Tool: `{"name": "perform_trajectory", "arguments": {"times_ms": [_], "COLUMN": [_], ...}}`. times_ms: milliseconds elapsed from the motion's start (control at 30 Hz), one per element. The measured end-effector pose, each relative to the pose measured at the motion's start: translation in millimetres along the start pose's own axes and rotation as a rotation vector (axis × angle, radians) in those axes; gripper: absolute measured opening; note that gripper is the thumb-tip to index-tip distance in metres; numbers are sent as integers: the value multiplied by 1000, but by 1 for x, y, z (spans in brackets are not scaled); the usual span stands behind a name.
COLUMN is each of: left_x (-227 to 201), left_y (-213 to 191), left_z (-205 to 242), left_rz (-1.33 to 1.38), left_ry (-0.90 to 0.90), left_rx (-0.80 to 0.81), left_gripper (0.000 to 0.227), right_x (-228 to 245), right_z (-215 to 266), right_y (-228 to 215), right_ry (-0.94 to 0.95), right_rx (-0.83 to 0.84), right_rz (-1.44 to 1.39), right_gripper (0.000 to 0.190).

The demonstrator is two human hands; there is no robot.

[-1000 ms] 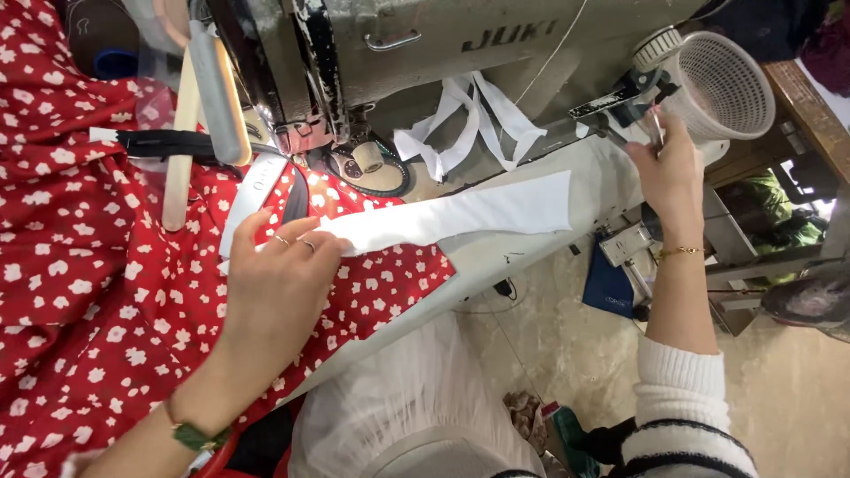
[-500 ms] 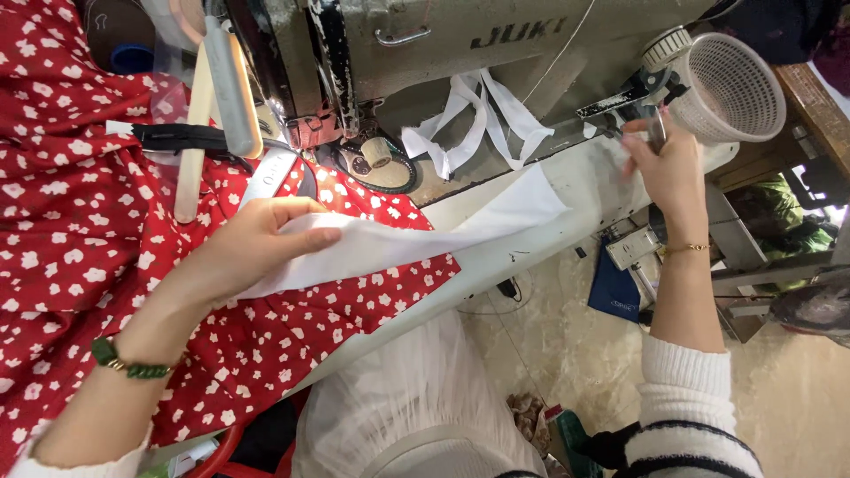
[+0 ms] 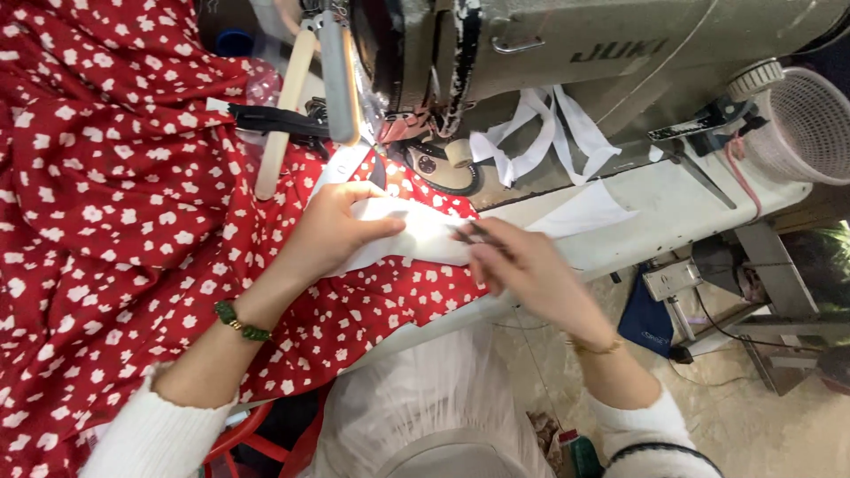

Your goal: Trimming excess threads or fabric from a garment component using a thread nipper at a sewing station.

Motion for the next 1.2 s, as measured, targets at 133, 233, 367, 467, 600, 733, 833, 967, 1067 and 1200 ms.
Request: {"name": "perform_trajectory", "arguments": {"times_ms": [133,233,367,467,600,733,833,967,1067,1200], "left_x": [14,14,11,8,-1,-14,-17,-12,-9,-12], "left_y": [-5,-10,-10,-12,-13,-14,-13,-14,-14,-14], "left_z": [3,3,5,8,10,10,10,11,10,10], "left_rz": [-56,-126,-174,-215,-262,-274,-251,-217,-214,-203], "left_ry": [-30,-40,0,18,51,68,77,75,78,76], "left_rx": [-23,-41,-51,-46,-42,-38,-38,-51,-46,-29], "left_gripper": [25,26,24,23,23,19,19,18,19,20], "right_x": [13,10,18,27,22,14,5,5,7,10], "right_z": [-31,-46,-48,-46,-46,-50,-56,-51,-39,-32], "right_y": [36,42,45,46,47,50,50,25,0,-3], "right_ry": [48,44,28,23,37,19,-6,-64,-144,-182], "right_rx": [90,70,80,92,119,129,106,-64,-253,-399], "right_rz": [46,92,73,59,24,-34,-111,-345,-384,-135], "right_gripper": [32,28,25,25,24,24,25,21,21,26]}}
Point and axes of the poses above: each hand's wrist, its own z-axis away from the middle knuckle, its own y-axis out of the palm, x = y × z, the point moved 9 cm from there along -z, towards the middle knuckle, and after that the axes turned 14 degrees about y, right-handed, at the moved point
